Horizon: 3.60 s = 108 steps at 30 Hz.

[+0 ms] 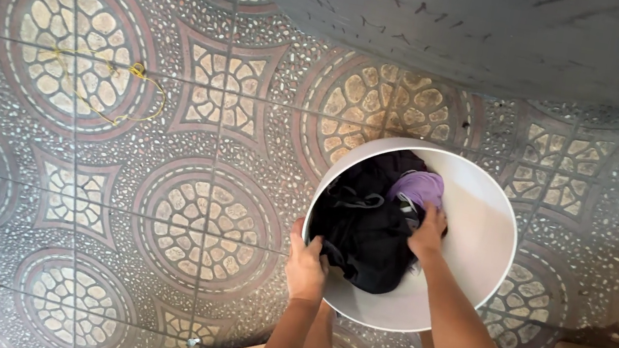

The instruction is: Hanging wet laundry items such as socks on a multi-clip laundry hanger.

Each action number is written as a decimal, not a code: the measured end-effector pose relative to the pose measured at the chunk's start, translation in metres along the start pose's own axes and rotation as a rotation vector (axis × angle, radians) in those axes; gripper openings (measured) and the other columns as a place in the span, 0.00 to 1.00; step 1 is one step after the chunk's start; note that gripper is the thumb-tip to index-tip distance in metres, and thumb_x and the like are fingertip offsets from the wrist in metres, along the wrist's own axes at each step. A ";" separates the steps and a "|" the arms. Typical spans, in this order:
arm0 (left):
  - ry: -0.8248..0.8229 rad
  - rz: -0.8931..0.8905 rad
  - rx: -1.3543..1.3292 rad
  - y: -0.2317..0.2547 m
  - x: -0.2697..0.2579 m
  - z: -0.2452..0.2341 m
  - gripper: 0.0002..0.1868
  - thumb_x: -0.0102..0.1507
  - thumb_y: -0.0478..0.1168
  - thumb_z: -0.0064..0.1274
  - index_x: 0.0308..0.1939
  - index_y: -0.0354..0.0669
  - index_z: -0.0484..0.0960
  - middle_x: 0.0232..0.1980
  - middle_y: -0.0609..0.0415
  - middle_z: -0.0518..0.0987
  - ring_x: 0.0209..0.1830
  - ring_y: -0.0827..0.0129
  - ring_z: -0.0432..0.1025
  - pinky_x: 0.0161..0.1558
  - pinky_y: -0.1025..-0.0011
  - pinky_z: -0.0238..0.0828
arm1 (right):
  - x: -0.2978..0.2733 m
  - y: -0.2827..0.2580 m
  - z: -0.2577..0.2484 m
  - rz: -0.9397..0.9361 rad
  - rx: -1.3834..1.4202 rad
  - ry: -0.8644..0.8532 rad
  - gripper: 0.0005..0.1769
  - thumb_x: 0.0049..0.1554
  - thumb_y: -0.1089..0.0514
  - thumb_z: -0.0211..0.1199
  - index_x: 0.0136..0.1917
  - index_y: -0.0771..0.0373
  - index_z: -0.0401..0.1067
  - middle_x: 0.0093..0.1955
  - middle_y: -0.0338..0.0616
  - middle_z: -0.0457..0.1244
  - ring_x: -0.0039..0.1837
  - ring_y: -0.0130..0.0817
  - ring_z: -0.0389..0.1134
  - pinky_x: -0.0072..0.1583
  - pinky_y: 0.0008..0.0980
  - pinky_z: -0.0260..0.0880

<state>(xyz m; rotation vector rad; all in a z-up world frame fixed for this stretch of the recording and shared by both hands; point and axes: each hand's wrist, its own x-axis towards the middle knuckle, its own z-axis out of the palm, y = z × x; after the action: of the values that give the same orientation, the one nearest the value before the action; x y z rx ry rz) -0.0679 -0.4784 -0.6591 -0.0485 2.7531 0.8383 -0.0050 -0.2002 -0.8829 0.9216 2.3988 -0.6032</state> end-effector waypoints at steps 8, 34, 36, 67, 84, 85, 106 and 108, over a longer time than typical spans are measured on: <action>-0.025 -0.027 -0.039 0.003 -0.001 -0.001 0.22 0.52 0.26 0.54 0.50 0.43 0.82 0.73 0.46 0.63 0.59 0.42 0.71 0.50 0.55 0.74 | 0.014 -0.026 -0.030 0.148 0.486 0.073 0.21 0.53 0.55 0.69 0.59 0.51 0.68 0.73 0.56 0.48 0.68 0.55 0.59 0.65 0.49 0.65; -0.361 -0.165 0.090 0.118 -0.004 -0.104 0.52 0.49 0.35 0.67 0.76 0.51 0.61 0.80 0.45 0.45 0.78 0.43 0.39 0.66 0.37 0.42 | -0.258 -0.134 -0.311 -0.736 0.532 0.450 0.06 0.48 0.72 0.62 0.37 0.67 0.67 0.49 0.47 0.67 0.44 0.40 0.69 0.42 0.33 0.66; -0.243 0.030 -0.027 0.139 -0.033 -0.110 0.50 0.43 0.40 0.69 0.68 0.44 0.63 0.77 0.41 0.52 0.75 0.42 0.48 0.69 0.38 0.37 | -0.270 -0.133 -0.324 -0.612 0.629 0.442 0.06 0.52 0.71 0.62 0.37 0.67 0.67 0.42 0.43 0.65 0.40 0.33 0.63 0.40 0.31 0.63; -0.455 -0.596 -1.493 0.225 -0.094 -0.353 0.27 0.59 0.37 0.43 0.63 0.54 0.73 0.59 0.52 0.78 0.52 0.59 0.77 0.38 0.38 0.71 | -0.335 -0.097 -0.418 0.111 1.646 -0.080 0.15 0.61 0.59 0.61 0.60 0.66 0.76 0.49 0.46 0.70 0.46 0.35 0.69 0.49 0.38 0.71; -0.628 -0.279 -1.127 0.245 -0.067 -0.276 0.31 0.57 0.33 0.52 0.66 0.50 0.72 0.62 0.47 0.73 0.63 0.47 0.68 0.61 0.45 0.69 | -0.451 -0.106 -0.607 -0.266 1.637 -0.082 0.16 0.63 0.58 0.57 0.62 0.67 0.73 0.52 0.42 0.71 0.49 0.28 0.72 0.51 0.29 0.74; -0.628 -0.271 -1.127 0.260 -0.063 -0.277 0.31 0.57 0.33 0.52 0.66 0.50 0.72 0.62 0.47 0.73 0.63 0.47 0.68 0.61 0.45 0.69 | -0.459 -0.111 -0.619 -0.273 1.639 -0.077 0.16 0.63 0.58 0.57 0.62 0.67 0.73 0.52 0.42 0.71 0.49 0.28 0.72 0.51 0.29 0.74; -1.107 0.253 -1.067 0.472 -0.065 -0.379 0.12 0.70 0.40 0.55 0.53 0.36 0.82 0.46 0.56 0.83 0.43 0.73 0.76 0.47 0.71 0.74 | -0.444 -0.116 -0.624 -0.595 0.874 0.781 0.18 0.61 0.51 0.64 0.55 0.69 0.71 0.53 0.45 0.66 0.55 0.33 0.66 0.58 0.33 0.67; -1.191 0.112 -1.205 0.492 -0.065 -0.393 0.14 0.69 0.41 0.52 0.55 0.37 0.79 0.48 0.53 0.84 0.45 0.69 0.78 0.50 0.69 0.77 | -0.436 -0.112 -0.617 -0.554 1.246 0.299 0.18 0.66 0.49 0.54 0.59 0.64 0.74 0.55 0.41 0.69 0.59 0.29 0.68 0.63 0.29 0.66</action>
<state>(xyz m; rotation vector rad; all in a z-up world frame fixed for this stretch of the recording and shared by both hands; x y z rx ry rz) -0.1516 -0.2880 -0.0611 0.2781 0.9525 1.6746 0.0214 -0.1431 -0.1215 0.7404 2.3809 -2.4649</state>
